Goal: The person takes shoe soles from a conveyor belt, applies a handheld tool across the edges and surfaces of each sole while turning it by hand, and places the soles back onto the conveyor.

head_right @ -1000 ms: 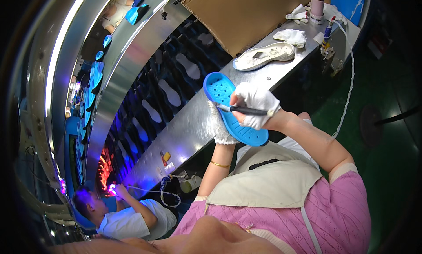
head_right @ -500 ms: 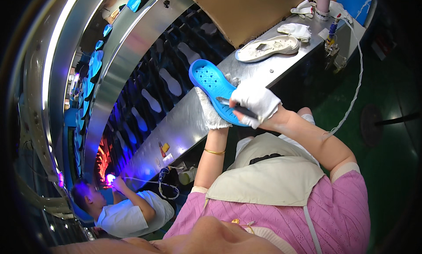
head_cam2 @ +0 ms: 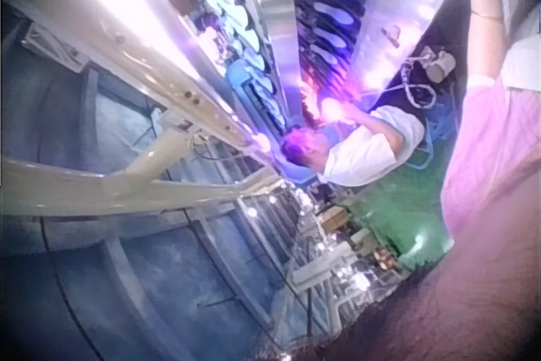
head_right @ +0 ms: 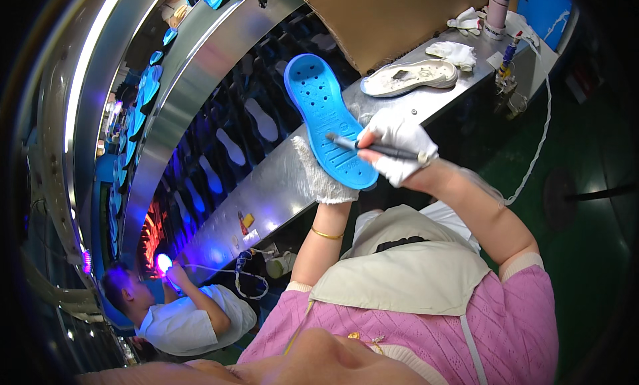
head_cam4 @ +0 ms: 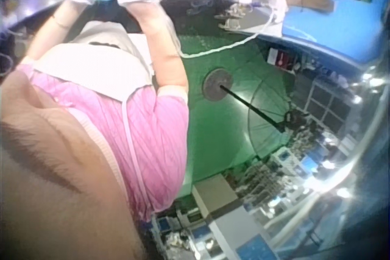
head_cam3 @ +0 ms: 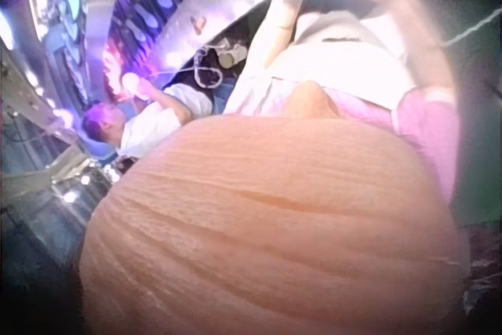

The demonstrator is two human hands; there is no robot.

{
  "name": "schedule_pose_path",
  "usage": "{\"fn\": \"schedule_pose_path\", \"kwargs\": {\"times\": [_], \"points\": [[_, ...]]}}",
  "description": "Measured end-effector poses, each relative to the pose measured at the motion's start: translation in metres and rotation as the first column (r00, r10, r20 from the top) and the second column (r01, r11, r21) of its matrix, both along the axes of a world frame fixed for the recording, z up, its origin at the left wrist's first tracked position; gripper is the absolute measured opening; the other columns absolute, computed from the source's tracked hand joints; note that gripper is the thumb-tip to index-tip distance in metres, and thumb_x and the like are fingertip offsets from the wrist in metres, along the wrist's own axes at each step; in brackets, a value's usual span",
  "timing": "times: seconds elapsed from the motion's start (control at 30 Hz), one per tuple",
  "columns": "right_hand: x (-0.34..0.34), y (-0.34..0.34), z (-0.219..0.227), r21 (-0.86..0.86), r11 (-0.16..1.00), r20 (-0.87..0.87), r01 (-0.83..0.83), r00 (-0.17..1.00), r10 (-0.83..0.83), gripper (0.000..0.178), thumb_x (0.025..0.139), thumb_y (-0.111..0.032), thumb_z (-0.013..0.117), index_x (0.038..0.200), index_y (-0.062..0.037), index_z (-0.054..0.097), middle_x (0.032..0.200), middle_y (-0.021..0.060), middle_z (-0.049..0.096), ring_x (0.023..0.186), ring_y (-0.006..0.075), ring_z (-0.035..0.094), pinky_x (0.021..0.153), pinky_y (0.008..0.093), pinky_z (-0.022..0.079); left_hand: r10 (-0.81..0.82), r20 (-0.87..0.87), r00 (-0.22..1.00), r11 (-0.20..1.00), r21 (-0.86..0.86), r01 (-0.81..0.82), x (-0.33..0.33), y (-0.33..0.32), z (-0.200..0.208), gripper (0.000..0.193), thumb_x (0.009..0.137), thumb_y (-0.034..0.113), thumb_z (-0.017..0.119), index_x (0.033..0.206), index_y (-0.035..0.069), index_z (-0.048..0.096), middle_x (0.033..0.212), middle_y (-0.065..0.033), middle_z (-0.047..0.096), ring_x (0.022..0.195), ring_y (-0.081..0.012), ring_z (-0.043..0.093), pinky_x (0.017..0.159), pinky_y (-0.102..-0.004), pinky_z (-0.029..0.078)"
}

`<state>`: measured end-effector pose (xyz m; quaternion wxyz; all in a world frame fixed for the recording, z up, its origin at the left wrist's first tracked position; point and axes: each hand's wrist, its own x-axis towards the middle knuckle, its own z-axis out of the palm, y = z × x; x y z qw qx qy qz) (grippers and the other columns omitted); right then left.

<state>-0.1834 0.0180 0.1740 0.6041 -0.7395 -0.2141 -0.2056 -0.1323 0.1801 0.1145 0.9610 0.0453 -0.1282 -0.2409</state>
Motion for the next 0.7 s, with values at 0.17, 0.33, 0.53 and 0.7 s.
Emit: {"fn": "schedule_pose_path", "kwargs": {"times": [0.17,0.33,0.53,0.7], "points": [[-0.015,0.006,-0.003,0.224,0.965,-0.333,-0.139,0.919,0.209,0.009,0.082,0.000,0.070,0.088,-0.0027,0.063,0.078,0.0048,0.063,0.071,0.0113,0.060,0.066,0.0252,0.049,0.130,0.061,0.990,0.963,0.232,-0.141,0.009,0.007,0.004,0.073,0.093,0.067,0.038,0.142,0.012,0.044,0.134,-0.0119,0.054,0.116,-0.0298,0.056,0.101,-0.0463,0.046],[-0.013,0.011,-0.002,0.092,0.993,-0.102,-0.078,0.991,0.087,0.010,0.083,0.005,0.067,0.088,-0.0029,0.064,0.079,0.0038,0.064,0.073,0.0094,0.061,0.066,0.0236,0.049,0.245,0.056,0.968,0.915,0.317,-0.250,0.010,0.005,0.013,0.078,0.091,0.071,0.038,0.143,0.012,0.043,0.136,-0.0127,0.054,0.118,-0.0326,0.055,0.103,-0.0498,0.044],[-0.017,0.015,-0.002,0.455,0.882,-0.415,-0.125,0.846,0.334,0.007,0.087,0.005,0.064,0.089,-0.0015,0.063,0.081,0.0027,0.064,0.073,0.0077,0.060,0.070,0.0221,0.050,0.301,-0.007,0.953,0.891,0.358,-0.279,0.017,0.006,0.019,0.081,0.089,0.068,0.045,0.147,0.012,0.038,0.142,-0.0200,0.047,0.127,-0.0370,0.049,0.109,-0.0538,0.038],[-0.015,0.008,-0.002,0.040,0.970,-0.264,-0.240,0.934,0.242,0.011,0.083,0.003,0.069,0.089,-0.0031,0.062,0.083,0.0048,0.065,0.075,0.0107,0.063,0.070,0.0254,0.052,0.137,0.010,0.991,0.971,0.195,-0.136,0.022,0.016,0.025,0.082,0.088,0.068,0.047,0.147,0.011,0.038,0.141,-0.0221,0.047,0.126,-0.0381,0.050,0.111,-0.0537,0.036]]}}
